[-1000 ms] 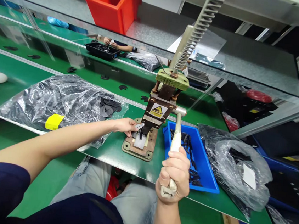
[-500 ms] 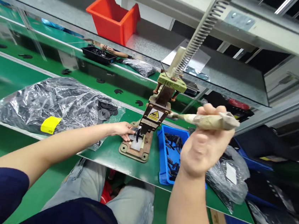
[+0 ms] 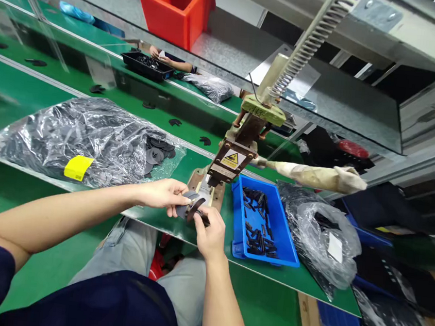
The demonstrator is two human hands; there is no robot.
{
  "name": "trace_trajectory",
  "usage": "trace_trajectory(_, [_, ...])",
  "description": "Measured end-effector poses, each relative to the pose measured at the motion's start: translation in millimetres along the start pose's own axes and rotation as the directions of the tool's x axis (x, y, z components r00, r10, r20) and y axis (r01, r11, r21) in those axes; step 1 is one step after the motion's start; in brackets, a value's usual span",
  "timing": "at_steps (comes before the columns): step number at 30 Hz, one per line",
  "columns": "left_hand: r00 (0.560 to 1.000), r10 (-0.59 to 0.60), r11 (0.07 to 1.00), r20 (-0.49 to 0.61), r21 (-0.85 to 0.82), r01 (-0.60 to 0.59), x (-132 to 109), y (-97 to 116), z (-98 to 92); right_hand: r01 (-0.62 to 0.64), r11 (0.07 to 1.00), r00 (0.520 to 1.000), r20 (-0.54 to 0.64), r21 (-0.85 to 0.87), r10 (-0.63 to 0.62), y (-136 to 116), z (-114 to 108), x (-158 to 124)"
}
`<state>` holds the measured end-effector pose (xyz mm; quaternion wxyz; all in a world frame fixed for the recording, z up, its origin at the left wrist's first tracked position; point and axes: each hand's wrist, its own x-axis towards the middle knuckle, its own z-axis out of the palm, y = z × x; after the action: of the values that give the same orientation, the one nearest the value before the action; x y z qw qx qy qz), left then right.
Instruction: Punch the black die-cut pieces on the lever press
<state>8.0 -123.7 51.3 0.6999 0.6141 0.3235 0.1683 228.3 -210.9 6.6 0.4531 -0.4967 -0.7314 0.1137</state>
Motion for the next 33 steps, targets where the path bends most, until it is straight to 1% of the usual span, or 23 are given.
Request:
trace_trajectory(2, [1.000,0.006,0.999,0.000,0.040,-0.006,-3,0,4.9,0.037,0.999,0.999,0.034,-0.019,-0.037,-2,-3,1])
trace_trajectory(3, [0.998,0.036,0.997,-0.043,0.077,-0.033,-5,1,7.5,0.056,0.998,0.997,0.050,-0.031,-0.055,-2,-4,1])
trace_trajectory(4, [0.989,0.091,0.988,-0.116,0.136,-0.075,-8,3,10.3,0.074,0.996,0.995,0.064,-0.046,-0.071,-2,-6,1])
trace_trajectory(5, [0.964,0.170,0.968,-0.202,0.219,-0.125,-11,5,13.3,0.088,0.994,0.994,0.076,-0.064,-0.083,-1,-7,0])
trace_trajectory(6, [0.926,0.262,0.933,-0.273,0.318,-0.170,-14,7,16.5,0.100,0.991,0.992,0.086,-0.084,-0.092,-1,-7,-1])
trace_trajectory(7, [0.886,0.349,0.885,-0.306,0.419,-0.204,-16,10,19.7,0.108,0.989,0.991,0.091,-0.105,-0.099,-1,-8,-2])
trace_trajectory(8, [0.861,0.414,0.832,-0.295,0.505,-0.227,-17,11,22.7,0.116,0.986,0.990,0.094,-0.124,-0.104,-1,-8,-3])
trace_trajectory(9, [0.858,0.446,0.789,-0.257,0.564,-0.241,-17,11,25.1,0.123,0.982,0.989,0.096,-0.141,-0.110,-1,-9,-4])
trace_trajectory(10, [0.870,0.443,0.768,-0.214,0.591,-0.246,-16,10,26.9,0.130,0.979,0.988,0.100,-0.155,-0.115,-2,-10,-5])
trace_trajectory(11, [0.892,0.414,0.772,-0.182,0.589,-0.238,-13,8,27.7,0.138,0.977,0.987,0.105,-0.163,-0.122,-3,-11,-6])
trace_trajectory(14, [0.960,0.239,0.882,-0.146,0.445,-0.153,0,-4,25.9,0.160,0.973,0.982,0.127,-0.165,-0.140,-5,-15,-8])
trace_trajectory(16, [0.983,0.154,0.941,-0.105,0.319,-0.113,5,-9,24.9,0.162,0.975,0.981,0.134,-0.149,-0.143,-5,-18,-9])
trace_trajectory(18, [0.985,0.147,0.959,-0.086,0.259,-0.120,4,-8,27.3,0.146,0.981,0.984,0.122,-0.125,-0.131,-3,-18,-11])
trace_trajectory(20, [0.976,0.206,0.946,-0.064,0.269,-0.182,-3,0,32.7,0.110,0.990,0.991,0.082,-0.094,-0.102,-1,-18,-13])
trace_trajectory(22, [0.956,0.291,0.918,-0.041,0.294,-0.267,-9,12,37.5,0.063,0.996,0.998,0.020,-0.057,-0.062,2,-17,-16])
trace_trajectory(23, [0.942,0.329,0.907,-0.065,0.299,-0.297,-11,16,38.6,0.039,0.999,0.999,-0.011,-0.037,-0.040,2,-17,-18])
trace_trajectory(25, [0.914,0.360,0.911,-0.187,0.280,-0.301,-12,21,37.5,-0.002,1.000,0.998,-0.058,0.003,0.002,3,-18,-21])
trace_trajectory(26, [0.908,0.342,0.926,-0.241,0.249,-0.283,-10,21,36.0,-0.018,1.000,0.997,-0.071,0.022,0.020,2,-18,-23])
trace_trajectory(27, [0.915,0.308,0.943,-0.259,0.210,-0.258,-8,19,34.4,-0.034,0.999,0.996,-0.080,0.042,0.037,2,-17,-25])
trace_trajectory(28, [0.935,0.265,0.958,-0.234,0.174,-0.228,-7,15,33.1,-0.049,0.997,0.995,-0.088,0.062,0.054,1,-16,-26])
trace_trajectory(30, [0.975,0.178,0.979,-0.131,0.128,-0.161,-4,7,32.8,-0.082,0.991,0.989,-0.111,0.108,0.094,1,-12,-28])
trace_trajectory(31, [0.985,0.146,0.984,-0.096,0.121,-0.134,-4,3,34.0,-0.098,0.986,0.985,-0.128,0.133,0.115,1,-8,-30])
trace_trajectory(33, [0.989,0.117,0.987,-0.088,0.122,-0.106,-4,-3,38.3,-0.129,0.975,0.974,-0.159,0.183,0.159,1,1,-32])
